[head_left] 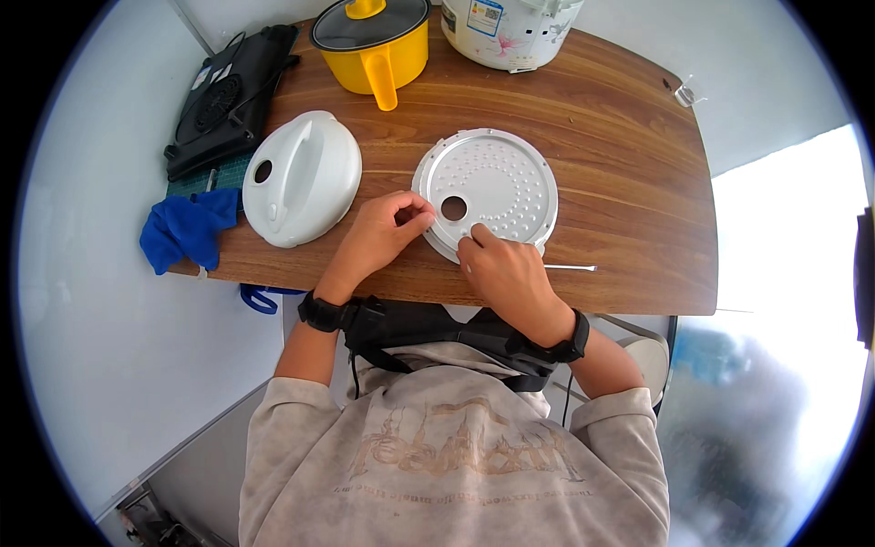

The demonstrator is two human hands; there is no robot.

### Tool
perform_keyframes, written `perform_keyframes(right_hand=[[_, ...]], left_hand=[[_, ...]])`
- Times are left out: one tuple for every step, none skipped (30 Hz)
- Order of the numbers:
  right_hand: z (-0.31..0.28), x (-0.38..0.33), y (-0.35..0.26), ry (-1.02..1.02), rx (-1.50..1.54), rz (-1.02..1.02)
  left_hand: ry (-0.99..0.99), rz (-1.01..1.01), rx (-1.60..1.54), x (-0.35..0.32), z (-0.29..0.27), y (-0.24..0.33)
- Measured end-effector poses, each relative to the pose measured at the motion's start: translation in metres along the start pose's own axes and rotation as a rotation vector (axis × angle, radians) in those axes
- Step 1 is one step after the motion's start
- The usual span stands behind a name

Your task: The person uses a screwdriver to remove screws from a white plastic lid and a perforated tray, then removes a white plastic component from the interior of a rice cooker. The person places the removed parts on the table and flips the rice cooker to show its underside.

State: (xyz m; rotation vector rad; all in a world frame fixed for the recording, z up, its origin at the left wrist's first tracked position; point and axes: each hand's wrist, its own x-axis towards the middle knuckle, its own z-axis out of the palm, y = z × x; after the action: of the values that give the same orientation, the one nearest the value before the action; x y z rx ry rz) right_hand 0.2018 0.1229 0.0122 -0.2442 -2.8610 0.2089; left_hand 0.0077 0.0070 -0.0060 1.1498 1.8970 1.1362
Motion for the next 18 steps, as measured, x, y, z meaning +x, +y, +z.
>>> perform_keyframes(right_hand=[[0.0002,0.0,0.0,-0.002,-0.004,0.001],[0.0006,0.0,0.0001,-0.003,-0.003,0.0],[0.0012,0.0,0.0003,-0.004,-0.003,0.0],[0.0017,0.0,0.0004,-0.005,-0.003,0.0],[0.0019,-0.0001,0.0003,-0.007,-0.006,0.003],[0.002,-0.0003,0.0003,-0.01,-0.008,0.006],[0.002,-0.0003,0.0001,-0.012,-0.011,0.008],[0.0014,0.0,-0.0001,-0.01,-0.007,0.006],[0.0003,0.0004,-0.0005,-0.007,-0.003,0.004],[-0.0003,0.0006,-0.0005,-0.004,0.0,0.003],[-0.0003,0.0004,-0.0003,-0.005,0.0,0.003],[0.0,0.0003,-0.0001,-0.007,-0.001,0.003],[0.0003,0.0002,-0.0002,-0.009,-0.001,0.002],[0.0005,0.0002,-0.0002,-0.012,0.0,0.002],[0.0007,0.0003,-0.0001,-0.014,0.0,0.003],[0.0009,0.0002,0.0,-0.017,0.0,0.005],[0.0006,0.0002,0.0,-0.018,0.001,0.005],[-0.0001,0.0002,0.0,-0.019,0.003,0.006]], left_hand=[[0.006,0.012,0.003,-0.0001,0.0,-0.0006],[0.013,0.023,0.006,-0.0003,0.0001,-0.0017],[0.019,0.034,0.008,-0.0005,-0.0001,-0.0024],[0.016,0.034,0.013,-0.0006,-0.0005,-0.0023],[0.013,0.034,0.018,-0.0009,-0.001,-0.0019],[0.009,0.033,0.023,-0.0011,-0.0013,-0.0017],[0.012,0.046,0.03,-0.0012,-0.0012,-0.002],[0.015,0.059,0.037,-0.0014,-0.001,-0.0025],[0.017,0.072,0.045,-0.0018,-0.0009,-0.0028],[0.015,0.076,0.051,-0.0023,-0.0009,-0.0021],[0.013,0.081,0.057,-0.0032,-0.0014,-0.0007],[0.011,0.086,0.064,-0.0037,-0.0019,0.0005],[0.001,0.08,0.067,-0.0041,-0.0027,0.0013],[-0.008,0.073,0.069,-0.0044,-0.0036,0.0019],[-0.018,0.067,0.072,-0.0047,-0.0042,0.0021],[-0.017,0.075,0.064,-0.0051,-0.0043,0.0017],[-0.016,0.083,0.055,-0.0057,-0.0042,0.0013],[-0.014,0.091,0.046,-0.0059,-0.004,0.0009]])
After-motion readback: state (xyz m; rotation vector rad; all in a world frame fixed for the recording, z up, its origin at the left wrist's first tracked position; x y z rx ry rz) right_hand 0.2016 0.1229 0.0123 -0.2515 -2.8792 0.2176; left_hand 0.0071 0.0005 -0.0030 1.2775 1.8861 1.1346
